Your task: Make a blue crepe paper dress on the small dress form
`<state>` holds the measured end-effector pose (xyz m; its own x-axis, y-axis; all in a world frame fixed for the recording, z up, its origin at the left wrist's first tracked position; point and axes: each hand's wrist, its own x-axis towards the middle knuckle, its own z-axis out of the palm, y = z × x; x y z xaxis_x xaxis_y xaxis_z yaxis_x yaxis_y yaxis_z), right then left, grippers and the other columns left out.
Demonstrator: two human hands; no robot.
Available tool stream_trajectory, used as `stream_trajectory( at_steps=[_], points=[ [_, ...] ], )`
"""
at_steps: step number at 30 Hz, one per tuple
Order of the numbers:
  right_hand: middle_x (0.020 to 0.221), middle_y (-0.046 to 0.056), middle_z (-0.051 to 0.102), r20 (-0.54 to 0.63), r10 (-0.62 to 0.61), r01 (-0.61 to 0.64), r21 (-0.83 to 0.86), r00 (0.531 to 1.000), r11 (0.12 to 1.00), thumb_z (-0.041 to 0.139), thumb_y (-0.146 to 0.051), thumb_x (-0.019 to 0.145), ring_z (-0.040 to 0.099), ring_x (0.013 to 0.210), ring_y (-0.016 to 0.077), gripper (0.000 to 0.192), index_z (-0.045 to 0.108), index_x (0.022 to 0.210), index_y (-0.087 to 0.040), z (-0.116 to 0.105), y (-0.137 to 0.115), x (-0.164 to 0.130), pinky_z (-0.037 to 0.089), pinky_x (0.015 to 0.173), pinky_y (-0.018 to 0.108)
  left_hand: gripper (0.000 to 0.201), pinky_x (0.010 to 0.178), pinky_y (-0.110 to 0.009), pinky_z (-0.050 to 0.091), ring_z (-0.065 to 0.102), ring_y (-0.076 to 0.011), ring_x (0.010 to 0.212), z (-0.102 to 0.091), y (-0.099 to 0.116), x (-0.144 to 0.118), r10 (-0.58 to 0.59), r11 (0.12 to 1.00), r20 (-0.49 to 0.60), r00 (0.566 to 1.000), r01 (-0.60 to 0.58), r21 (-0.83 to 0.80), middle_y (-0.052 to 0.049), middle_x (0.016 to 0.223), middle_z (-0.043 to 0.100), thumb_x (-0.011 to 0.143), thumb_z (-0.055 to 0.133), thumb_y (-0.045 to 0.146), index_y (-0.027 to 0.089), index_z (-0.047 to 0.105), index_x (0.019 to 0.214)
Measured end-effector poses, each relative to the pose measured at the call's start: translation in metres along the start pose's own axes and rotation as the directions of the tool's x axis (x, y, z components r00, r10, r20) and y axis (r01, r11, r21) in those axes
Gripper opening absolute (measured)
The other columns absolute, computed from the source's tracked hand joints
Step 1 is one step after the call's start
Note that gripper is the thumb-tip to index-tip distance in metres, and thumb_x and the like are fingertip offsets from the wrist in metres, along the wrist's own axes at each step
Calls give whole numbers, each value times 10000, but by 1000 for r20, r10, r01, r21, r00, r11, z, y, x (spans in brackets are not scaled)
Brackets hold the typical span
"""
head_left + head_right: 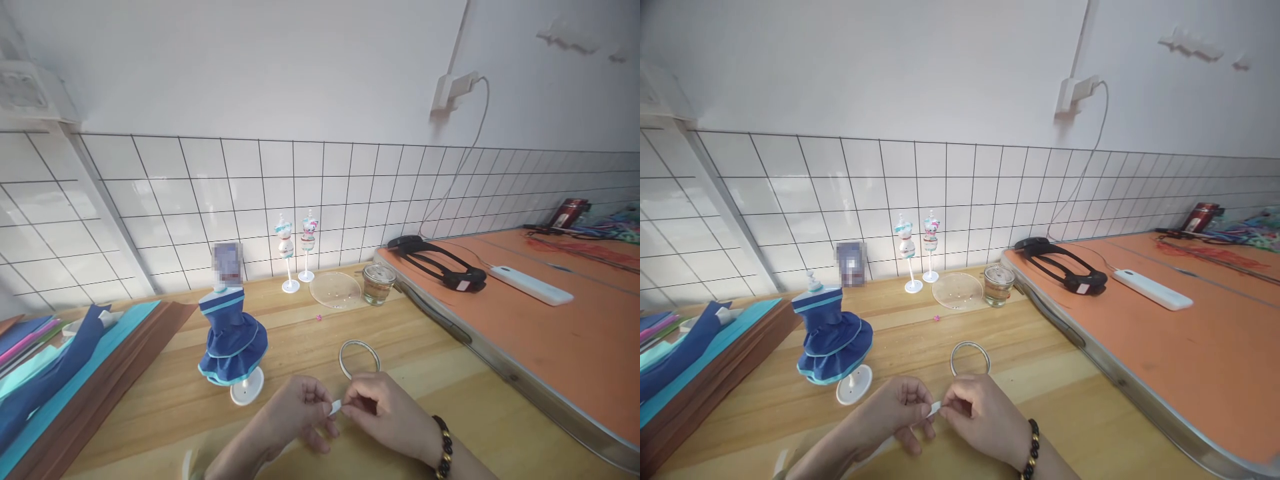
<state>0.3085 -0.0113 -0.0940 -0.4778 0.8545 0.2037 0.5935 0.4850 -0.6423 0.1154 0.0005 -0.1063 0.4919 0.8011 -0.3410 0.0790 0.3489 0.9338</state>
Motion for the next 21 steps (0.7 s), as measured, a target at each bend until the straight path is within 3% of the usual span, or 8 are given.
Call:
stream_trajectory(
  at_steps=[7, 14, 21],
  points=[
    [619, -13, 569, 15, -35, 36, -23, 999, 999, 529, -121, 758, 522, 587, 120, 125, 616, 692, -183, -1, -4, -1, 378, 563, 210, 352, 459, -258, 468, 579, -116, 426, 4, 1, 0, -7, 999, -11, 1000, 7, -32, -33, 594, 669, 567, 743, 402, 131, 573, 713],
    [602, -36, 507, -16, -11, 10, -36, 1000, 999, 519, -155, 773, 467, 542, 107, 112, 533, 667, -193, -5, -8, -3, 347, 518, 205, 231, 404, -216, 414, 542, -104, 382, 5, 6, -3, -13, 999, 18, 1000, 14, -32, 1, 471, 614, 583, 709, 314, 130, 585, 647],
    [613, -28, 541, 19, -35, 36, -29, 999, 999, 501, -108, 741, 504, 553, 107, 119, 578, 698, -189, 0, -9, -4, 370, 532, 194, 156, 373, -197, 366, 501, -80, 350, 9, 8, -2, -4, 999, 8, 1000, 4, -32, 33, 452, 587, 573, 661, 246, 140, 573, 646]
  ],
)
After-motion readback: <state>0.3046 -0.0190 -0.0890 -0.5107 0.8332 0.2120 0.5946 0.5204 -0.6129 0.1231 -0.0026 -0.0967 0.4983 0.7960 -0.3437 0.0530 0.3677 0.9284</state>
